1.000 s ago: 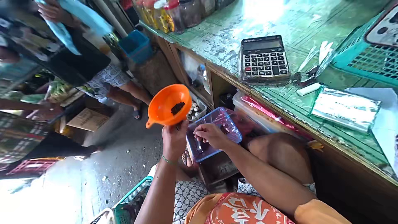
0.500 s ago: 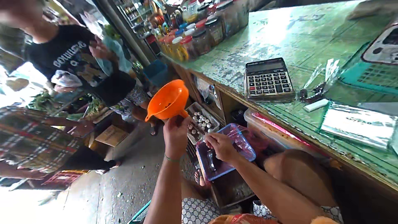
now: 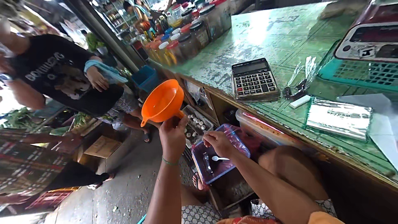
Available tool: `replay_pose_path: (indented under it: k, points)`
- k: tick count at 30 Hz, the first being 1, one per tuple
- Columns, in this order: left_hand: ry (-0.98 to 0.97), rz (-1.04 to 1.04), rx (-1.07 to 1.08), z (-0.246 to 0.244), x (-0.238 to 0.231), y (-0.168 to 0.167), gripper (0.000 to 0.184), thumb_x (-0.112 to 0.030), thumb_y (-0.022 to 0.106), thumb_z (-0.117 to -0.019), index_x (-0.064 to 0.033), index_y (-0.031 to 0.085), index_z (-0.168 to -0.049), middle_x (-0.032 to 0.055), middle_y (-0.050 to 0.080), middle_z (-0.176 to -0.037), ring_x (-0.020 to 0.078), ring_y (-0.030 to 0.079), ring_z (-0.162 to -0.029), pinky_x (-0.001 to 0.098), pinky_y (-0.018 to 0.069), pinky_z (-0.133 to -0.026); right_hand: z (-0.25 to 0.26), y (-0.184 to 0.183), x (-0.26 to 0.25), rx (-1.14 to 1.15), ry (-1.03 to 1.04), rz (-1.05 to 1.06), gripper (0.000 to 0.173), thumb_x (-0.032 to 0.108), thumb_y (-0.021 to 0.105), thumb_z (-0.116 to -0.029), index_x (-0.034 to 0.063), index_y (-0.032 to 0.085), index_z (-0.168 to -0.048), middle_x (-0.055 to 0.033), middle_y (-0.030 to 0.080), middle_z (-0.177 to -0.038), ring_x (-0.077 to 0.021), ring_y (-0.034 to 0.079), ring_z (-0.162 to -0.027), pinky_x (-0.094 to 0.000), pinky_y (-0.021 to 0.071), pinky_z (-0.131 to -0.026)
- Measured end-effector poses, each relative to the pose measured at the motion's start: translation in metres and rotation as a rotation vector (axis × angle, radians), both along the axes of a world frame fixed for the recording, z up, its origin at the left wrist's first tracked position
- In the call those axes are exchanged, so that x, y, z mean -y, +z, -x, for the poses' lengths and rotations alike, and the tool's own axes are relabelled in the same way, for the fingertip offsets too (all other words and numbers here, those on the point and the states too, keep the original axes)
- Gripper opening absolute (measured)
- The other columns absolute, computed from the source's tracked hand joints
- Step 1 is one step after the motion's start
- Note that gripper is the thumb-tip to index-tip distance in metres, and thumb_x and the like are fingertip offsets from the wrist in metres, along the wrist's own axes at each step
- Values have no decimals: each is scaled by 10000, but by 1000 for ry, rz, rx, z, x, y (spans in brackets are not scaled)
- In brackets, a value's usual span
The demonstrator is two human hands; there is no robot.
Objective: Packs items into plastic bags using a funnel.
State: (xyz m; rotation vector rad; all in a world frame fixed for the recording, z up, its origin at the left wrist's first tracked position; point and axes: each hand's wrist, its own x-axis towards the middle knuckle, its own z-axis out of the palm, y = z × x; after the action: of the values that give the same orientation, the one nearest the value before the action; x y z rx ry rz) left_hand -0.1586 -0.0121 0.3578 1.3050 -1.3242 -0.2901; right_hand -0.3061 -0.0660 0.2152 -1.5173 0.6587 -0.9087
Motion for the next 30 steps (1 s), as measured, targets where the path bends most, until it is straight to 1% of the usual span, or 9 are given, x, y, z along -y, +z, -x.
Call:
replay_pose_path:
  k: [5, 9, 12, 19, 22, 24, 26, 28, 30]
  points:
    - [-2, -27, -8, 0, 2, -2, 148, -50, 719, -925, -13, 676, -1062, 42, 726, -894, 127, 719, -800, 324, 636, -763, 5, 2, 6, 29, 103, -143, 246, 161, 521, -1049, 13, 711, -1000, -27, 710, -832, -90, 684, -733, -274, 594, -729]
    - [8, -17, 39, -9, -1, 4, 171, -75, 750, -915, -21, 689, -1065, 40, 728, -913, 135, 712, -807, 345, 629, -766, 5, -7, 12, -12, 185, -147, 206, 162, 578, -1022, 8, 715, -1029, -36, 710, -865, -90, 680, -752, -276, 593, -733]
    - [-7, 9, 34, -8, -2, 5, 217, -62, 756, -910, -28, 671, -1107, 27, 730, -961, 122, 716, -849, 333, 627, -810, 11, -15, 16, -39, 162, -163, 222, 172, 585, -1014, 5, 731, -1019, -34, 705, -850, -82, 664, -741, -270, 577, -722]
    - [9, -15, 51, -7, 0, 6, 172, -72, 750, -919, -45, 685, -1076, 17, 732, -941, 108, 714, -831, 311, 623, -783, 7, -23, 20, -45, 144, -203, 205, 185, 615, -1016, 14, 726, -990, -16, 705, -832, -62, 659, -702, -239, 571, -671]
    - [7, -24, 51, -5, 0, 3, 168, -88, 749, -928, -52, 684, -1078, 14, 726, -942, 106, 710, -841, 308, 619, -799, 10, -24, 22, -38, 179, -239, 199, 180, 621, -1017, 5, 705, -1057, -34, 717, -889, -84, 666, -720, -254, 572, -667]
    - [11, -28, 57, -6, -1, 2, 170, -97, 751, -928, -57, 689, -1081, 11, 729, -946, 104, 712, -848, 304, 620, -803, 13, -20, 26, -100, 189, -225, 297, 163, 613, -1008, 8, 634, -1262, -58, 710, -952, -112, 667, -741, -269, 570, -666]
    - [0, -37, 58, -8, -2, 1, 181, -96, 756, -926, -57, 688, -1088, 10, 734, -955, 102, 715, -860, 300, 619, -816, 20, -14, 32, -317, 119, -136, 415, 215, 620, -1013, 61, 579, -1396, -78, 708, -978, -151, 678, -779, -330, 584, -726]
    - [-37, -41, 45, -8, -2, -3, 195, -77, 745, -927, -47, 675, -1107, 15, 733, -978, 104, 717, -882, 300, 619, -833, 29, 1, 31, -469, -9, -43, 437, 273, 637, -1003, 102, 604, -1404, -97, 703, -978, -211, 673, -850, -440, 567, -838]
    - [-83, -56, 34, -6, -3, -11, 214, -59, 736, -928, -35, 666, -1129, 23, 734, -1000, 110, 721, -902, 307, 620, -853, 32, 17, 23, -327, -71, 21, 397, 265, 674, -990, 112, 644, -1355, -86, 698, -898, -189, 656, -773, -420, 570, -769]
